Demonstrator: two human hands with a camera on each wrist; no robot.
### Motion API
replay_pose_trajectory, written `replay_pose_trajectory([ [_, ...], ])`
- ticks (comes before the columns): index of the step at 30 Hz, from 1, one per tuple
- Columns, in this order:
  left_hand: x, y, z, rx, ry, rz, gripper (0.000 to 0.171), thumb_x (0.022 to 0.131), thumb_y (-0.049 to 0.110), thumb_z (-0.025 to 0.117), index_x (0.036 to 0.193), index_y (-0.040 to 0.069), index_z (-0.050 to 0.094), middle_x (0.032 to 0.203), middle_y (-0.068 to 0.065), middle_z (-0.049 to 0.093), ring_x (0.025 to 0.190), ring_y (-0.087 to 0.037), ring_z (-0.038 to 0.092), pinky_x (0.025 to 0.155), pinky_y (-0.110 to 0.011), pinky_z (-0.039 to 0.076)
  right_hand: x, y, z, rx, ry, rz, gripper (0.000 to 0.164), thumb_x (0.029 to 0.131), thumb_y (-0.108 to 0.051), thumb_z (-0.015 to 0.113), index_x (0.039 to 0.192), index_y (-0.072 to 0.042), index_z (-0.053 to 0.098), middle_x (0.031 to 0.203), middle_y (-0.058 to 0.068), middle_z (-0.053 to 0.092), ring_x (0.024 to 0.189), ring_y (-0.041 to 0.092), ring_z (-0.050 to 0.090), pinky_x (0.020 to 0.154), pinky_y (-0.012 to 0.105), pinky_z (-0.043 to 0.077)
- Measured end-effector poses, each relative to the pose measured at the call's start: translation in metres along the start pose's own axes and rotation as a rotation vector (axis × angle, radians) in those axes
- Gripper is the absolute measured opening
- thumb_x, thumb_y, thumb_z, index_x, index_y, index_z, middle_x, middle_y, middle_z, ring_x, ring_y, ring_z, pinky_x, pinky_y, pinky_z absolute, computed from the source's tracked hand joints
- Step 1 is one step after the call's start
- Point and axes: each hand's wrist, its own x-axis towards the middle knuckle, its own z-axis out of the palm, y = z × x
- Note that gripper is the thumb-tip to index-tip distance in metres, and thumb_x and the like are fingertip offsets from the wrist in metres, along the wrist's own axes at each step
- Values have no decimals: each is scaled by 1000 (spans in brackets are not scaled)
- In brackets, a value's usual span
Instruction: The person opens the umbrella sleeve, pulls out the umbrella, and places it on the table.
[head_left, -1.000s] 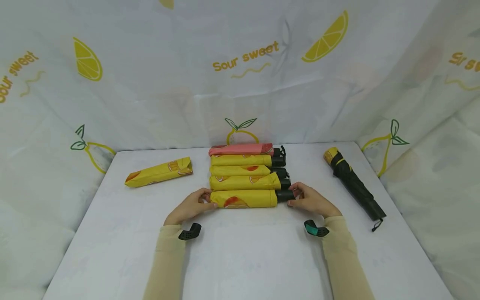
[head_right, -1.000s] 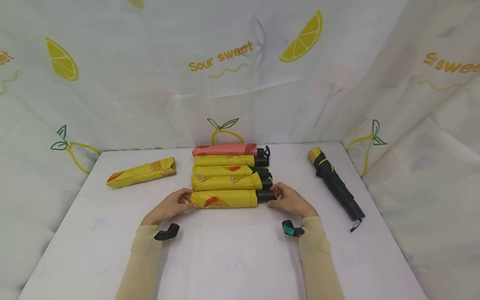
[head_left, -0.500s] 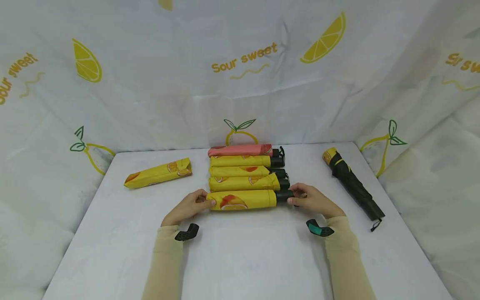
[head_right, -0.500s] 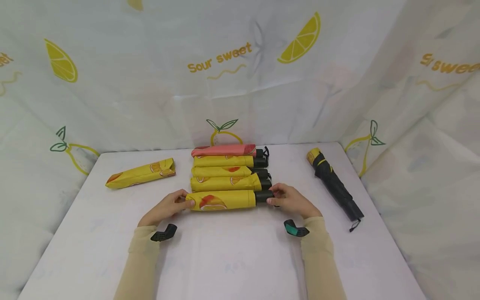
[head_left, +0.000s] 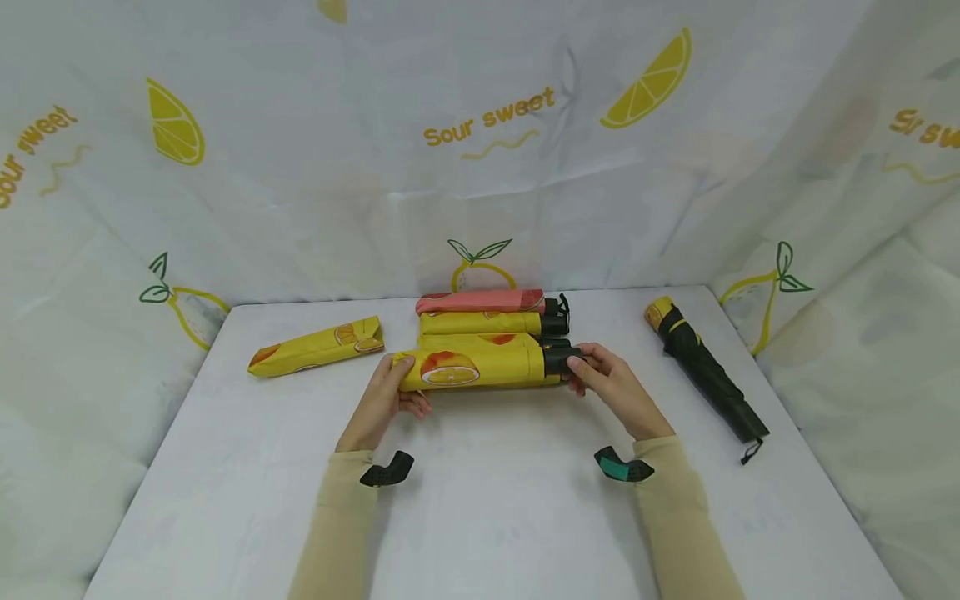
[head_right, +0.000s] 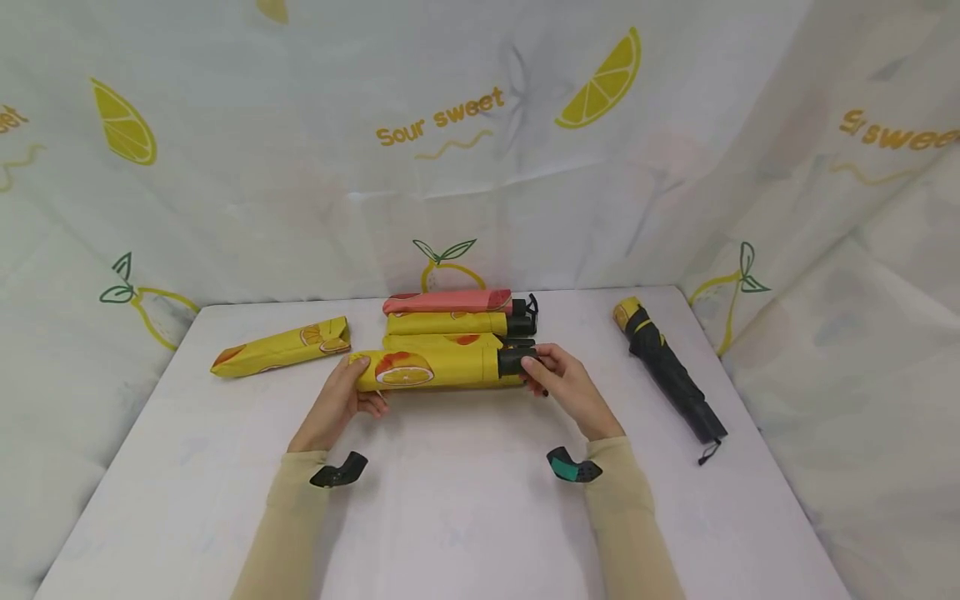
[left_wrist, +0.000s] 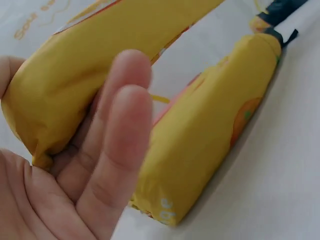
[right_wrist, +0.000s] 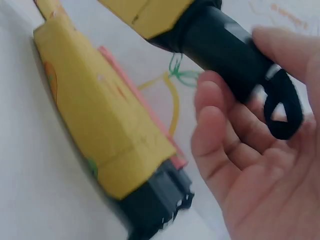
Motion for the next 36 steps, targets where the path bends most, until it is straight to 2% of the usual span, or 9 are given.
replay_pose_trajectory([
  [4, 0, 4, 9, 15, 52, -2, 49, 104, 53, 48, 119, 6, 48, 75, -7, 65, 56, -15, 64, 58, -31, 58, -5, -13, 12, 49, 66, -23, 48, 103, -48, 55, 130, -9, 47, 95, 10, 57, 78, 14, 56, 73, 26, 52],
  [8, 2, 5, 20, 82, 152, 7, 48, 101, 58, 51, 109, 10, 53, 63, -1, 55, 48, -16, 54, 53, -29, 54, -8, -22, 28, 56, 152, -44, 44, 102, -50, 55, 118, -10, 46, 80, 6, 52, 65, 12, 49, 58, 23, 44],
  [12, 0, 7, 28, 108, 267, 38, 49, 99, 60, 52, 99, 11, 54, 60, -1, 47, 46, -18, 46, 48, -28, 51, -7, -24, 41, -5, 292, -96, 43, 101, -51, 56, 103, -9, 51, 75, 7, 54, 61, 14, 51, 54, 24, 45],
  [15, -2, 10, 31, 117, 315, 65, 53, 100, 64, 46, 97, 12, 52, 63, 0, 43, 48, -18, 40, 45, -25, 47, -8, -23, 47, -18, 378, -145, 39, 102, -49, 56, 101, -10, 56, 75, 7, 57, 60, 15, 54, 53, 24, 45],
  [19, -5, 14, 33, 144, 330, 99, 56, 102, 66, 37, 100, 13, 53, 67, -1, 40, 51, -17, 36, 45, -22, 42, -7, -21, 52, 41, 433, -210, 30, 104, -38, 55, 103, -9, 62, 75, 6, 58, 57, 13, 53, 50, 23, 44],
  [23, -6, 17, 33, 178, 319, 117, 52, 104, 62, 35, 101, 12, 52, 67, -1, 38, 51, -16, 35, 45, -22, 38, -6, -19, 53, 74, 469, -242, 28, 105, -30, 51, 100, -5, 63, 75, 4, 57, 55, 12, 52, 48, 23, 45],
  [29, -8, 19, 35, 227, 316, 111, 44, 105, 55, 41, 101, 13, 52, 66, 0, 40, 50, -15, 37, 45, -22, 37, -7, -19, 55, 92, 495, -221, 32, 105, -33, 52, 89, -6, 59, 66, 5, 58, 48, 18, 54, 45, 26, 49],
  [33, -8, 19, 35, 225, 317, 100, 45, 105, 55, 41, 100, 12, 52, 66, 0, 40, 50, -15, 37, 45, -22, 37, -7, -20, 57, 53, 537, -245, 35, 104, -33, 56, 81, -7, 57, 65, 4, 57, 48, 18, 53, 46, 28, 49],
  [36, -8, 17, 34, 215, 318, 95, 46, 105, 56, 41, 99, 12, 52, 66, 0, 39, 50, -14, 36, 45, -22, 37, -7, -20, 58, -39, 606, -318, 32, 103, -27, 56, 76, -9, 58, 62, 3, 55, 49, 16, 51, 45, 25, 45],
])
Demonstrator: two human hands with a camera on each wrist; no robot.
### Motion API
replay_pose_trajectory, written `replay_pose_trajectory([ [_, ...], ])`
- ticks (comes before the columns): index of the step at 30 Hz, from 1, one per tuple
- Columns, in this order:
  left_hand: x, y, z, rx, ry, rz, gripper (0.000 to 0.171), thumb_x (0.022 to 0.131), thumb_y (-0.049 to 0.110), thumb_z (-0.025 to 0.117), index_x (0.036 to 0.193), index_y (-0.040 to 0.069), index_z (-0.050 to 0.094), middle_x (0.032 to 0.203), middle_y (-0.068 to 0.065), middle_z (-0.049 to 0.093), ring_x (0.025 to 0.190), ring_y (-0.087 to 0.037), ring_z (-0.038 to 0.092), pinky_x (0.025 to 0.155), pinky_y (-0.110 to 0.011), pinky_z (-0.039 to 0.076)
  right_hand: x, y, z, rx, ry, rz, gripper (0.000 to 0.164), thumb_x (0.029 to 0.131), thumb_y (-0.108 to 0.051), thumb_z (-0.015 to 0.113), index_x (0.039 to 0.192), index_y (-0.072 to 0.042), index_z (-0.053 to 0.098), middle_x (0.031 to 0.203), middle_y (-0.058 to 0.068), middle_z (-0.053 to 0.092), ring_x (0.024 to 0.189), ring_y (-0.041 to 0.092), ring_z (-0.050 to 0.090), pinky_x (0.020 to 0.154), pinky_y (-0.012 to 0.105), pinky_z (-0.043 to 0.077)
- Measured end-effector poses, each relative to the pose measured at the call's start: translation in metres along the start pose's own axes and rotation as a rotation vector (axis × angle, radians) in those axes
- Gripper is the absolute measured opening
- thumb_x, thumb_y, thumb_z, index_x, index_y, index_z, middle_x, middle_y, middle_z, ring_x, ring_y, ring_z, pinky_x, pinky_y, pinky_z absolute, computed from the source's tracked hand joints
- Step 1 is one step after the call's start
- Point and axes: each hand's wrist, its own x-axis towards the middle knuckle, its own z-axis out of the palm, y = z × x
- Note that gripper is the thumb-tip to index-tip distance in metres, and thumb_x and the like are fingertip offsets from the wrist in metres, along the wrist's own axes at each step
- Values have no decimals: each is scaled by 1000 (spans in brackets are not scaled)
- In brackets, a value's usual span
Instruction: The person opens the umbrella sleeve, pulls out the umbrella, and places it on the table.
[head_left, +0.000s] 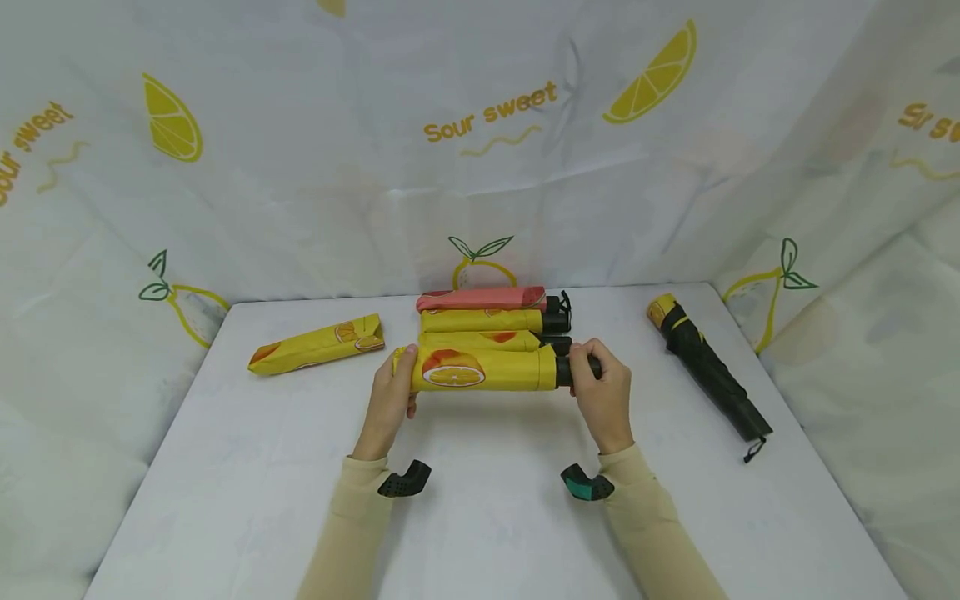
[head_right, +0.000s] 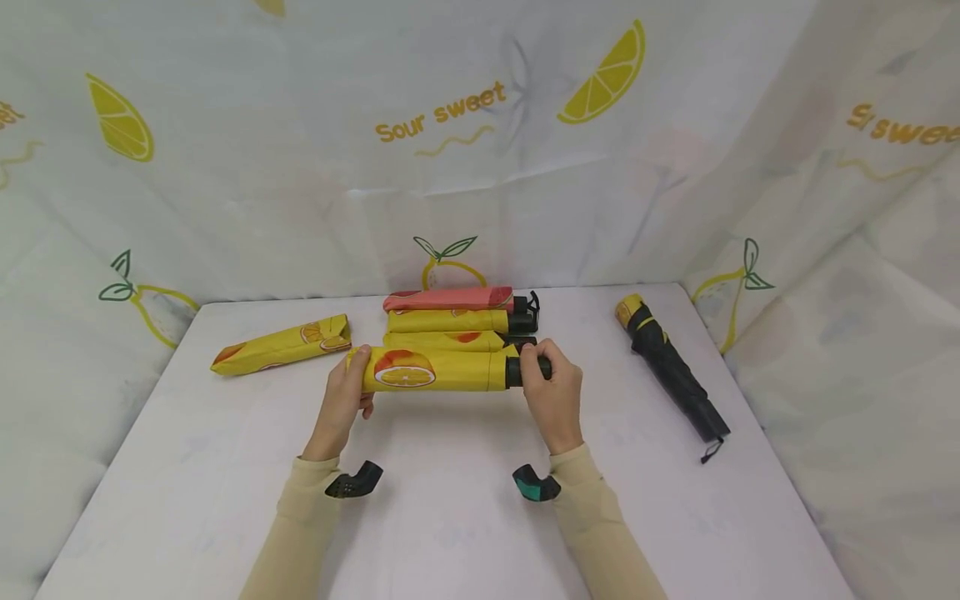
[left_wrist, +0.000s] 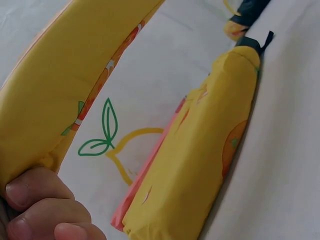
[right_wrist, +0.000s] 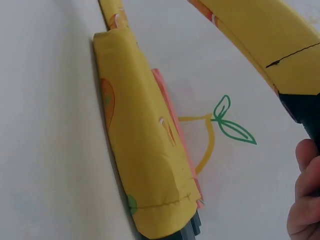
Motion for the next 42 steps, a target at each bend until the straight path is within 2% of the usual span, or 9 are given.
replay_pose_trajectory([
  [5, 1, -1, 1, -5, -4, -8, 47, 104, 57, 41, 98, 11, 52, 66, 0, 39, 50, -14, 36, 45, -22, 37, 1, 3, 1, -101, 89, -174, 30, 102, -20, 57, 77, -8, 68, 66, 7, 65, 55, 10, 51, 48, 16, 42],
  [9, 0, 0, 1, 3, -11, -15, 47, 104, 57, 41, 98, 12, 52, 66, -1, 39, 50, -15, 36, 45, -22, 37, 2, 5, 1, -141, 96, -216, 34, 103, -26, 59, 79, -5, 73, 69, 8, 69, 55, 8, 52, 49, 14, 42],
  [15, -2, 4, 0, 40, -5, -15, 49, 103, 59, 42, 96, 12, 51, 64, 0, 39, 49, -14, 36, 44, -23, 37, 3, 6, -1, -239, 65, -172, 49, 104, -27, 55, 63, -6, 70, 48, 3, 51, 42, 9, 38, 39, 20, 28],
  [18, -2, 4, 0, 38, -20, -10, 50, 103, 60, 41, 96, 12, 51, 63, -1, 39, 49, -15, 36, 44, -22, 36, 3, 7, -2, -249, 74, -142, 52, 105, -26, 51, 62, -5, 71, 49, 6, 56, 41, 8, 39, 38, 21, 29],
  [22, -2, 5, 2, 50, -60, 5, 48, 105, 57, 39, 98, 12, 52, 64, -1, 41, 49, -15, 37, 44, -22, 37, 4, 9, -4, -191, 105, -122, 54, 106, -28, 49, 65, -2, 73, 59, 12, 67, 44, 6, 48, 40, 18, 35],
  [27, -3, 6, 3, 63, -81, 40, 43, 107, 51, 38, 99, 11, 52, 64, -4, 41, 47, -15, 37, 41, -22, 37, 6, 14, -3, -95, 132, -116, 55, 107, -30, 48, 69, 0, 73, 63, 15, 68, 43, 4, 50, 39, 17, 37],
  [33, -5, 8, 3, 64, -92, 55, 43, 107, 51, 39, 100, 10, 51, 66, -4, 40, 48, -15, 37, 41, -22, 38, 6, 16, -3, -61, 186, -79, 51, 107, -26, 49, 70, -1, 74, 61, 15, 67, 43, 4, 51, 40, 17, 40],
  [39, -3, 6, 0, 52, -92, 58, 46, 107, 53, 39, 101, 10, 53, 65, -3, 40, 49, -15, 37, 43, -22, 38, 6, 7, -3, -73, 226, -82, 48, 106, -17, 49, 69, 2, 73, 55, 13, 59, 42, 1, 43, 39, 15, 32],
  [42, -2, 6, -2, 46, -91, 53, 46, 107, 53, 39, 101, 9, 53, 65, -3, 40, 50, -15, 37, 44, -22, 38, 4, -7, -5, -58, 231, -89, 48, 106, -13, 48, 69, 6, 72, 51, 4, 55, 41, -1, 40, 39, 16, 29],
])
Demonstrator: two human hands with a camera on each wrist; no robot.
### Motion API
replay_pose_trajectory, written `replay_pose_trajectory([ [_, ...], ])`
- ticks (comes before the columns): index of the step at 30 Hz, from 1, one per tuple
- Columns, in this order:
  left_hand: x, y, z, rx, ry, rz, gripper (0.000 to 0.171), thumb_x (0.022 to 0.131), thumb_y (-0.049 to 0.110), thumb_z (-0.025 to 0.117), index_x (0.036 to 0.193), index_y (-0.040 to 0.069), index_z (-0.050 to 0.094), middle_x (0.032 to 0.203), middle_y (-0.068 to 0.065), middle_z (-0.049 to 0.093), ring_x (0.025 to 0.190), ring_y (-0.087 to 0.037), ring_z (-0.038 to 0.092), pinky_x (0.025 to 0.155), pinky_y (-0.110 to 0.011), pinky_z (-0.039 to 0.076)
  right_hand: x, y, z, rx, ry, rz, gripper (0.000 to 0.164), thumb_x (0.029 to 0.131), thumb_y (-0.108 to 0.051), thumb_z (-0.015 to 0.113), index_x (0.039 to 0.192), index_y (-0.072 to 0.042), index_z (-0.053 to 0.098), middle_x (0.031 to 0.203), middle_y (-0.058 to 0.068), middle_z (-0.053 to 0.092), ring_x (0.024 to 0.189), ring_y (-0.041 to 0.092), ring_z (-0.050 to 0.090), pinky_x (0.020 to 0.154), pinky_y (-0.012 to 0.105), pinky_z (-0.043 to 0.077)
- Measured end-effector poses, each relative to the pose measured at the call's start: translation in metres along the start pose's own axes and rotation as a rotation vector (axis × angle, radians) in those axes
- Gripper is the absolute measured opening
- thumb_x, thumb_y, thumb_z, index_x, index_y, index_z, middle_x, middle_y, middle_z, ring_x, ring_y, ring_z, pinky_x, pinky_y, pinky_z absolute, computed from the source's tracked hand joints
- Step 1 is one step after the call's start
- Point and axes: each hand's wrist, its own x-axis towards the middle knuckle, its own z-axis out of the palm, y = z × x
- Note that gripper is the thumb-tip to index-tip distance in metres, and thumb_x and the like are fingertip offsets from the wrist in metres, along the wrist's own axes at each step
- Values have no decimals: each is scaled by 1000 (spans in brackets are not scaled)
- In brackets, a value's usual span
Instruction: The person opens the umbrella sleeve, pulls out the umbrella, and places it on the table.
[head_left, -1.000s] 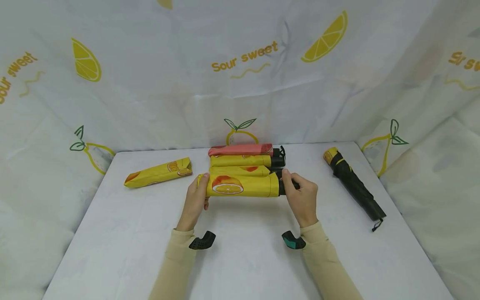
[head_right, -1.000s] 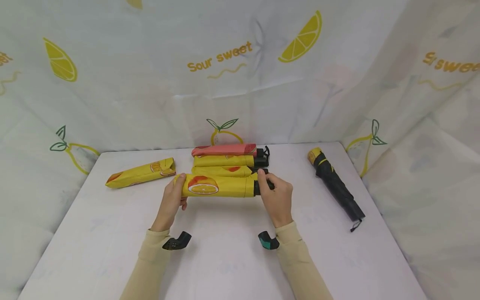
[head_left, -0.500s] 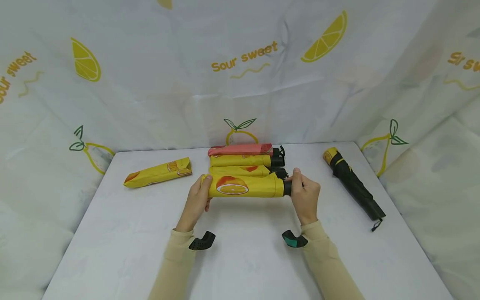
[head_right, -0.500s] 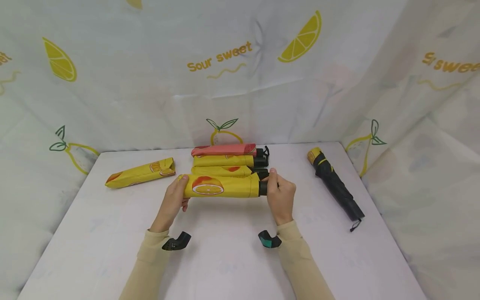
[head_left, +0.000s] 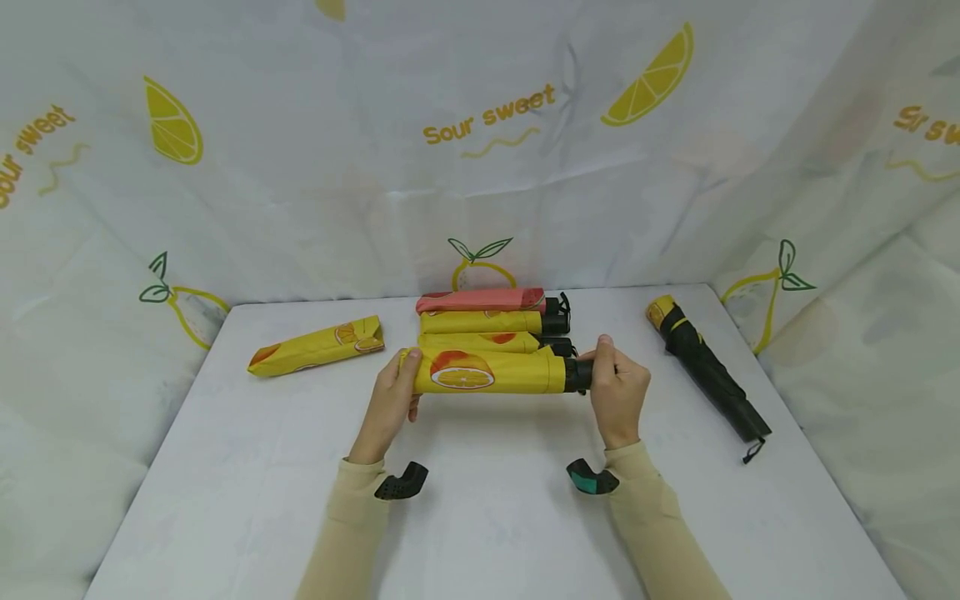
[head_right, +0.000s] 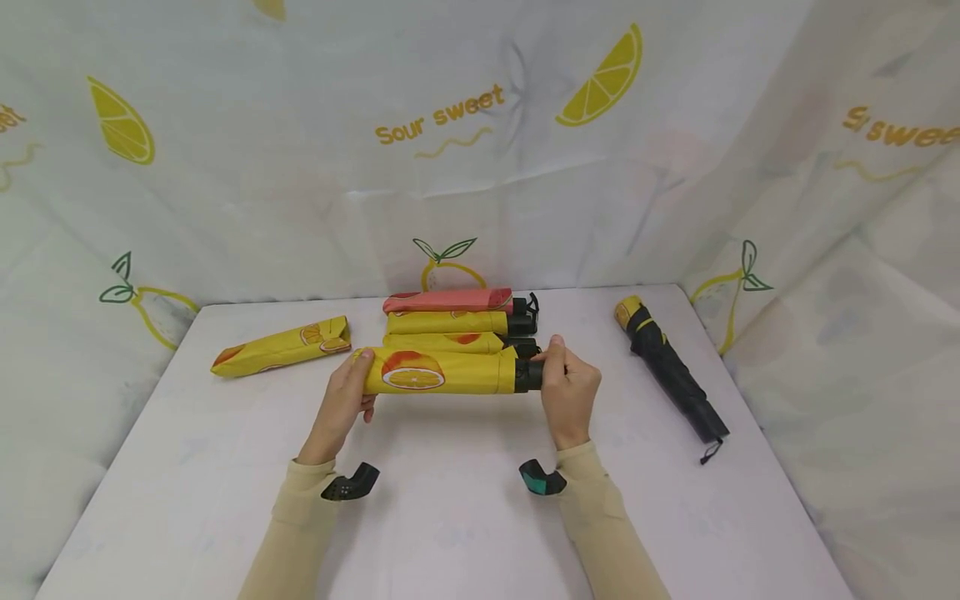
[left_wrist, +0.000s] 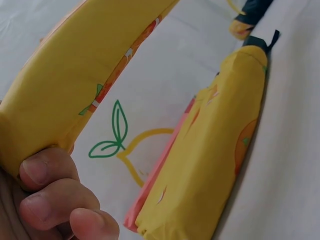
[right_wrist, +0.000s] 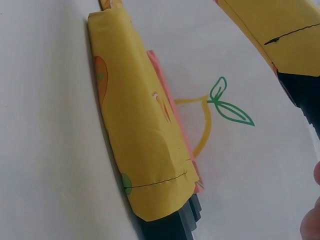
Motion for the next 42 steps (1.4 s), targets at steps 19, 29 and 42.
replay_pose_trajectory([
  [19, 0, 1, 0, -36, -22, -25, 43, 107, 51, 41, 105, 10, 54, 69, -2, 41, 51, -15, 38, 45, -22, 40, 5, 17, -4, 71, 88, -7, 48, 105, -21, 54, 66, 0, 74, 58, -22, 60, 44, 3, 48, 39, 17, 34],
  [29, -1, 2, 2, -32, -32, -42, 45, 107, 50, 41, 106, 7, 53, 70, -3, 41, 53, -15, 39, 45, -23, 42, 7, 15, -6, 77, 114, 5, 54, 107, -28, 50, 69, 3, 73, 51, -18, 54, 40, 2, 41, 38, 17, 32],
  [42, -1, 1, -2, -59, -20, -19, 43, 107, 51, 42, 106, 9, 53, 68, -1, 38, 53, -14, 37, 46, -23, 42, 8, 8, -8, 65, 154, 52, 53, 108, -22, 47, 72, 9, 71, 47, -18, 46, 40, -1, 37, 39, 15, 30],
])
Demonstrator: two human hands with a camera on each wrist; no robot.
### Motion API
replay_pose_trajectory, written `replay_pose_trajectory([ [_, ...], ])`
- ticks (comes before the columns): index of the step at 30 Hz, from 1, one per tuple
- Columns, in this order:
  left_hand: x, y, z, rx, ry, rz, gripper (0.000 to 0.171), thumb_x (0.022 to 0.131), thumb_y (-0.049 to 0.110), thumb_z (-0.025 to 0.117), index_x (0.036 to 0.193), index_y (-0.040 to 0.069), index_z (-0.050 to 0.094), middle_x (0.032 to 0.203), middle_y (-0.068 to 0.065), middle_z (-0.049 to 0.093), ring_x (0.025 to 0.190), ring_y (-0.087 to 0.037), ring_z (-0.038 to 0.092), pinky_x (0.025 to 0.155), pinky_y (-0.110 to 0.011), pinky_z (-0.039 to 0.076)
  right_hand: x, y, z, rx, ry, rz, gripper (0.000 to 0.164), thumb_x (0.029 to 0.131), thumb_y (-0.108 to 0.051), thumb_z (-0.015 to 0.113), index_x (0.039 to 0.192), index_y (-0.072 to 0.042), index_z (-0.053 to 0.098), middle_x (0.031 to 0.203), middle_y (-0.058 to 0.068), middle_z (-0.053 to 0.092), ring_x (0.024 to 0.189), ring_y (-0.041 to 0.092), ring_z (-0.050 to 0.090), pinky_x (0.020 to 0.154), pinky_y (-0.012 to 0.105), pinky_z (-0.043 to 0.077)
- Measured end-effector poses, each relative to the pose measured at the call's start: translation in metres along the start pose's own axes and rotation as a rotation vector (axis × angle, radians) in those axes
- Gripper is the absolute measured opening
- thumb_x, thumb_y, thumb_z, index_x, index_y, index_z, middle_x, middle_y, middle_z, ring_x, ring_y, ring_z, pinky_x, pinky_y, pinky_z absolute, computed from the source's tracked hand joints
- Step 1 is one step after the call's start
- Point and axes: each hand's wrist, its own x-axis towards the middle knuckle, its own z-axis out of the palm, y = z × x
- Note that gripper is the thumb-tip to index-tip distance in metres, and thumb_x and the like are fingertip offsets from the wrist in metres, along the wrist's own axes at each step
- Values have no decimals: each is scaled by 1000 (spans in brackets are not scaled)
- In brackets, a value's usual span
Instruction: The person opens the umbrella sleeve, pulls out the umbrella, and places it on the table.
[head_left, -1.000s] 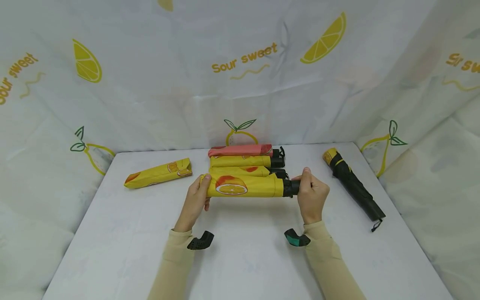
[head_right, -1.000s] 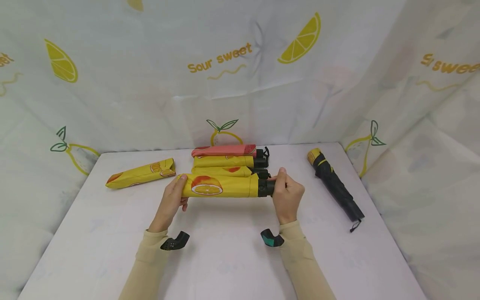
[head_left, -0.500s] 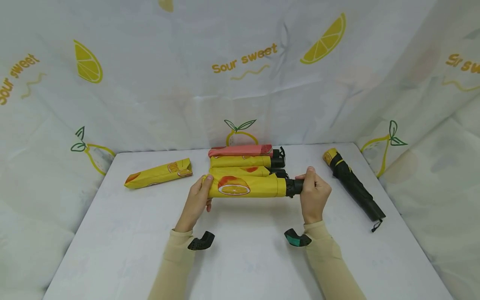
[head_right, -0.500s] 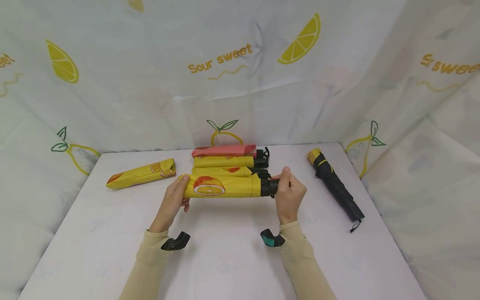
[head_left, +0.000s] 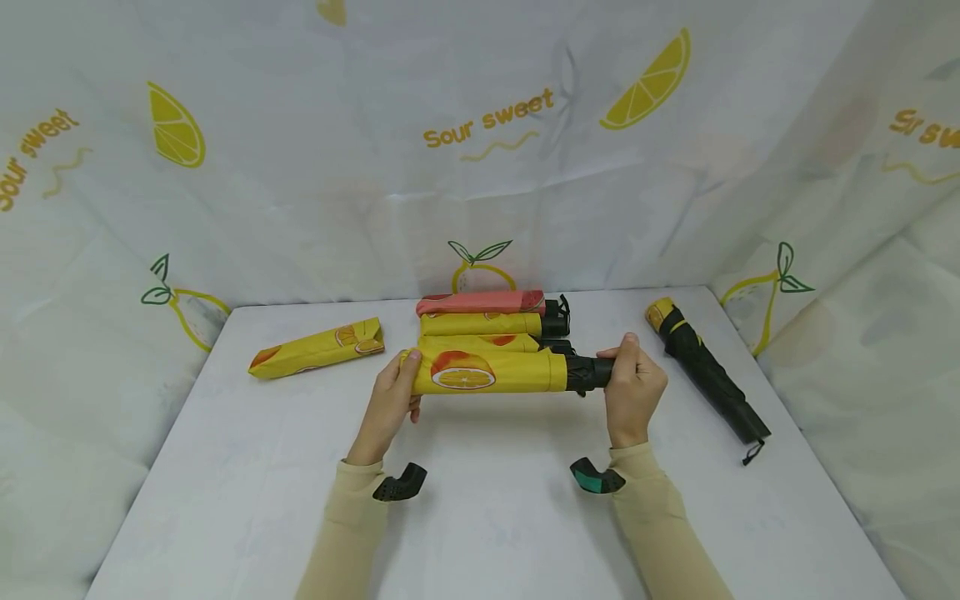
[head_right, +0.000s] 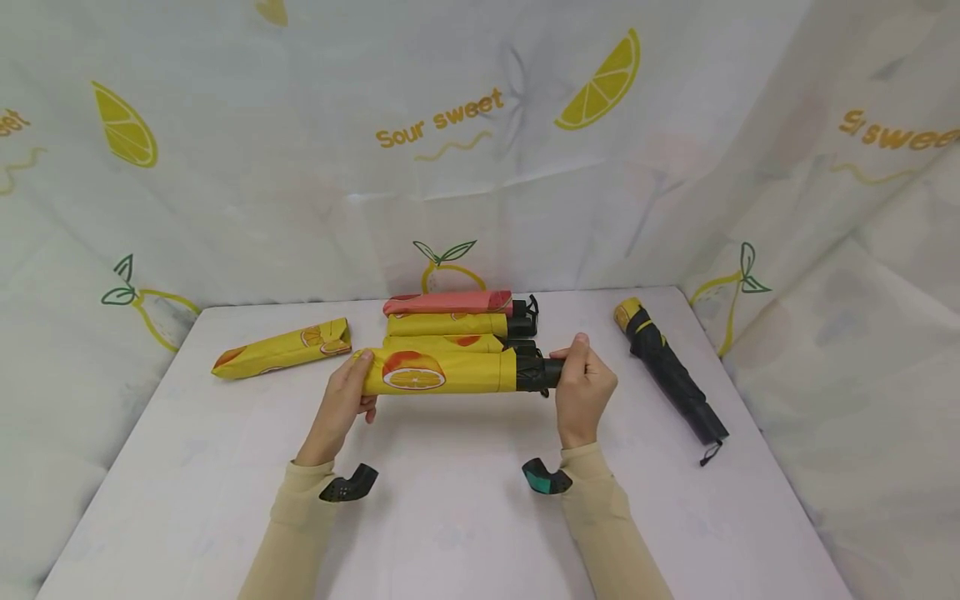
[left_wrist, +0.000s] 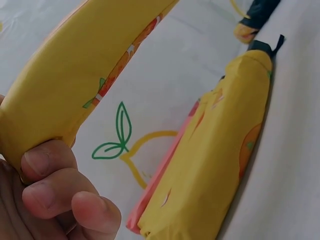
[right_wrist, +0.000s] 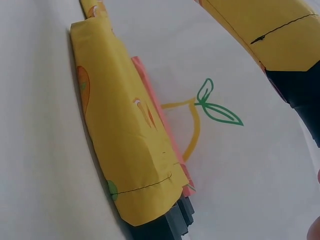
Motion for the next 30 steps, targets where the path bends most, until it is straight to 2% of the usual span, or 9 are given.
replay_pose_trajectory([
  [8, 0, 0, -4, -3, 13, -12, 43, 106, 53, 42, 108, 11, 54, 68, -1, 37, 52, -16, 37, 47, -24, 41, 3, 8, -3, 18, 4, -18, 54, 107, -29, 48, 71, 3, 73, 46, -15, 47, 37, 2, 39, 37, 16, 31],
  [20, -1, 4, -7, 0, 26, -25, 42, 107, 49, 43, 109, 9, 53, 68, -2, 37, 53, -14, 36, 48, -23, 41, 6, 11, -5, 12, 27, -26, 54, 107, -27, 48, 70, 3, 73, 45, -18, 47, 36, 1, 39, 36, 16, 31],
  [30, -2, 4, -10, -10, 49, -21, 42, 107, 48, 43, 111, 8, 53, 67, -2, 37, 53, -14, 37, 49, -24, 42, 9, 6, -7, 50, 49, -52, 54, 107, -24, 49, 68, 6, 72, 45, -17, 48, 33, 1, 37, 35, 15, 30],
])
